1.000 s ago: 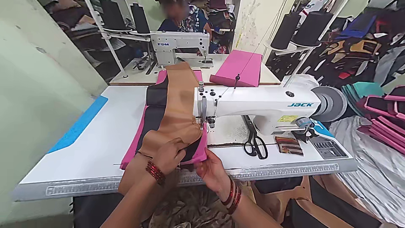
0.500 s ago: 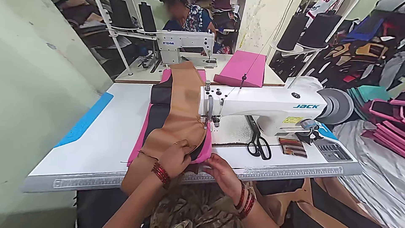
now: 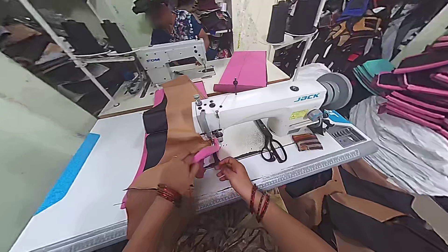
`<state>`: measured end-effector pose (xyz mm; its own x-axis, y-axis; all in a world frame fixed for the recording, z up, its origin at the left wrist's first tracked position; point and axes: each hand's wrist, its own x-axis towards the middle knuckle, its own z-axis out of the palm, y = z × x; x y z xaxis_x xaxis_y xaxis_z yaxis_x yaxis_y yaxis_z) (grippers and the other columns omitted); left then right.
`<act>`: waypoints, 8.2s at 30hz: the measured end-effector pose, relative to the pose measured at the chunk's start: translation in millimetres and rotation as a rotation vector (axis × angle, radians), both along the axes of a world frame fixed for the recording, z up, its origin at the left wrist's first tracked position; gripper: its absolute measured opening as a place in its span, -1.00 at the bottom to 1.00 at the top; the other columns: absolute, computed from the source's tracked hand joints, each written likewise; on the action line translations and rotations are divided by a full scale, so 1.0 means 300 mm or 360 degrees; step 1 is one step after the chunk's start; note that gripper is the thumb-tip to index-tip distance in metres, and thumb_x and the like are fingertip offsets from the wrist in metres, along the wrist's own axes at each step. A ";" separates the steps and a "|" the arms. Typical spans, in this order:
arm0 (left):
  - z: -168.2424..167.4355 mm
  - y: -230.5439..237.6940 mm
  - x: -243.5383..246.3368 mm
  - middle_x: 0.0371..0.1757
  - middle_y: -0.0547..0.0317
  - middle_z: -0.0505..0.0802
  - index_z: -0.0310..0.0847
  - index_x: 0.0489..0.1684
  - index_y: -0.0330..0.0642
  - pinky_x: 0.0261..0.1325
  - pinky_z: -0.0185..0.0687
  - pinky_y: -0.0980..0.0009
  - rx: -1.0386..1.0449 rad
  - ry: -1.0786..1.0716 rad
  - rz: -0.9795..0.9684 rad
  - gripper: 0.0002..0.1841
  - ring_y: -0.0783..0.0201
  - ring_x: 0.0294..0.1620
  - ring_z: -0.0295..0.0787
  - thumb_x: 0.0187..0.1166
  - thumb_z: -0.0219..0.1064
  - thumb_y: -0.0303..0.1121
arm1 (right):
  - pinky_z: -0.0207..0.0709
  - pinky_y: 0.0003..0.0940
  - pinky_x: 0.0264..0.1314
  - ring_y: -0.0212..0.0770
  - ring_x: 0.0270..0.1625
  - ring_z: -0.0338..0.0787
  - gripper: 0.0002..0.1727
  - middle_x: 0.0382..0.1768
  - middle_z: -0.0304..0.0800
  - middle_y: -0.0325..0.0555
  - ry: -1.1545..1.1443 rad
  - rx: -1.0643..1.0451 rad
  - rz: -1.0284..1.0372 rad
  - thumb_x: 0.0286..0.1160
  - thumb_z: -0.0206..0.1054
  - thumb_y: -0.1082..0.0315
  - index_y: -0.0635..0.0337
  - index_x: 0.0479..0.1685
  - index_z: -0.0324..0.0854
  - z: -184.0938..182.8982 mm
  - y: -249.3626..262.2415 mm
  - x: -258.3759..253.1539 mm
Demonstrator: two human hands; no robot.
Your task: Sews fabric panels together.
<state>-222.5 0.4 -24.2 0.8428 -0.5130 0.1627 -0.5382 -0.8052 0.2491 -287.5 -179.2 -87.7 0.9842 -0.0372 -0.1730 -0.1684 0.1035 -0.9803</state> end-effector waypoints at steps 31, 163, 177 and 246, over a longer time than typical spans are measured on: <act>-0.221 0.012 -0.173 -0.07 -0.27 0.86 0.80 0.24 -0.32 -0.12 0.80 -0.09 0.0196 -0.0317 -0.0110 -0.45 -0.28 -0.11 0.87 0.11 0.53 -0.66 | 0.74 -0.01 -0.39 0.08 -0.34 0.93 -0.83 -0.49 0.85 0.07 -0.0878 -0.2078 -0.0272 0.40 0.35 0.40 0.27 -0.44 0.80 -0.154 -0.067 0.064; -0.176 0.406 0.187 0.13 -0.60 0.72 0.69 -0.16 -0.65 0.37 0.41 -0.35 -0.0467 0.0532 0.0858 -0.57 -0.45 0.23 0.67 0.50 0.56 -0.27 | 0.45 0.36 0.42 0.15 0.39 0.77 -0.64 0.26 0.88 -0.12 -0.1008 -0.2120 -0.0143 0.25 0.38 0.50 0.15 0.06 0.89 -0.155 0.043 0.196; -0.170 0.366 0.118 0.19 -0.61 0.71 0.69 -0.05 -0.64 0.43 0.39 -0.32 -0.0466 0.0579 0.0981 -0.53 -0.45 0.30 0.65 0.53 0.54 -0.23 | 0.23 0.44 0.62 0.42 0.61 0.48 -0.54 0.42 0.69 0.25 -0.0726 -0.2026 -0.0107 0.25 0.43 0.41 0.11 0.24 0.84 -0.130 0.042 0.193; -0.270 0.384 0.049 0.02 -0.51 0.79 0.81 -0.44 -0.49 0.35 0.23 -0.54 -0.0387 0.0090 0.0454 -0.29 -0.61 0.25 0.60 0.35 0.08 0.15 | 0.46 0.28 0.42 0.14 0.44 0.73 -0.56 0.34 0.84 -0.13 -0.0820 -0.1928 -0.0114 0.35 0.26 0.57 0.14 0.19 0.85 -0.143 0.028 0.190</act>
